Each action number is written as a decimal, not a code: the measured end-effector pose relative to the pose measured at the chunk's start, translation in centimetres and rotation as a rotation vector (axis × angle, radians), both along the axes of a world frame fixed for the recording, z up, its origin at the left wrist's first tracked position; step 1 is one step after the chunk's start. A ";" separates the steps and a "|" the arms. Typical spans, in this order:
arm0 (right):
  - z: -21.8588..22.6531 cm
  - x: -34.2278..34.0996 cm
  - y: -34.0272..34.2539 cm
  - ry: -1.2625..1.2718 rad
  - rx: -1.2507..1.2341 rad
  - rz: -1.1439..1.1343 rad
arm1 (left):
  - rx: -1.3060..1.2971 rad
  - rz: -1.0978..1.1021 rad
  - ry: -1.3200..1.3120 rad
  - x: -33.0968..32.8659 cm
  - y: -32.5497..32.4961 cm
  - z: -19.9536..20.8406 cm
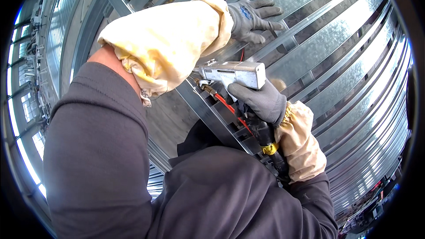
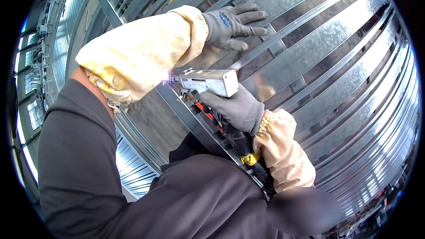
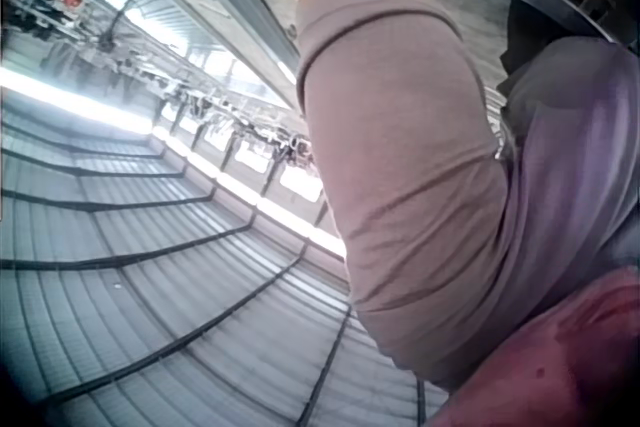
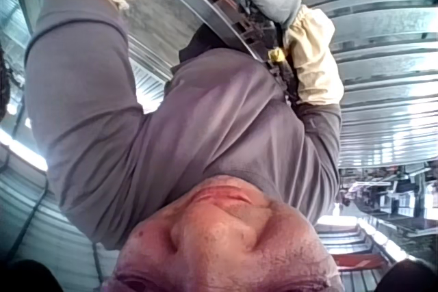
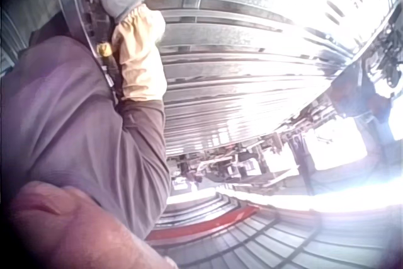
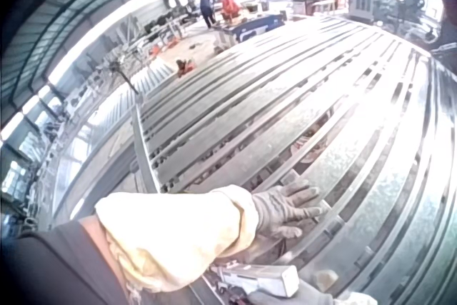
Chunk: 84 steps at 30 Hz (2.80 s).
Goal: The person welds a metal frame using a handheld welding gun. They repeatedly position the tool along the frame's seams and trigger the welder, producing bright sparks. The person wears protective gloves and sleeves while working on the curved metal structure.
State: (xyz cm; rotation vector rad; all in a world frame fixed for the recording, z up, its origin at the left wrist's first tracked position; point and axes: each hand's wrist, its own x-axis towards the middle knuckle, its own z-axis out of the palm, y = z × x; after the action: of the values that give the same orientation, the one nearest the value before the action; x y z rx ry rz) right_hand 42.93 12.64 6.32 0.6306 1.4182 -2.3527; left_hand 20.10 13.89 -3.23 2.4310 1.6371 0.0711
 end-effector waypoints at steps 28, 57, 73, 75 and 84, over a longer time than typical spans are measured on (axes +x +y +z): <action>-1.1 1.1 -0.1 0.038 0.018 -0.042 | 0.008 0.003 -0.023 -0.3 0.3 -1.5; -1.3 2.1 0.4 -0.156 0.039 0.040 | 0.044 0.012 -0.070 -0.4 0.4 -4.0; -2.7 3.2 -0.3 -0.058 0.071 -0.065 | 0.037 -0.001 -0.087 -0.8 0.5 -5.0; -2.0 3.0 0.3 -0.146 0.020 -0.008 | 0.036 -0.002 -0.085 -0.8 0.5 -4.9; -1.9 3.4 0.0 -0.201 -0.033 -0.030 | 0.004 0.018 -0.081 -0.6 0.4 -4.7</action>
State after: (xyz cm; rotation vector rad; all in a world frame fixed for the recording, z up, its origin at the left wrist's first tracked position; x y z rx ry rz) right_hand 46.29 12.65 4.38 0.8579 1.2882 -2.2573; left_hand 19.46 14.30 -7.89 2.3837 1.6257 0.1732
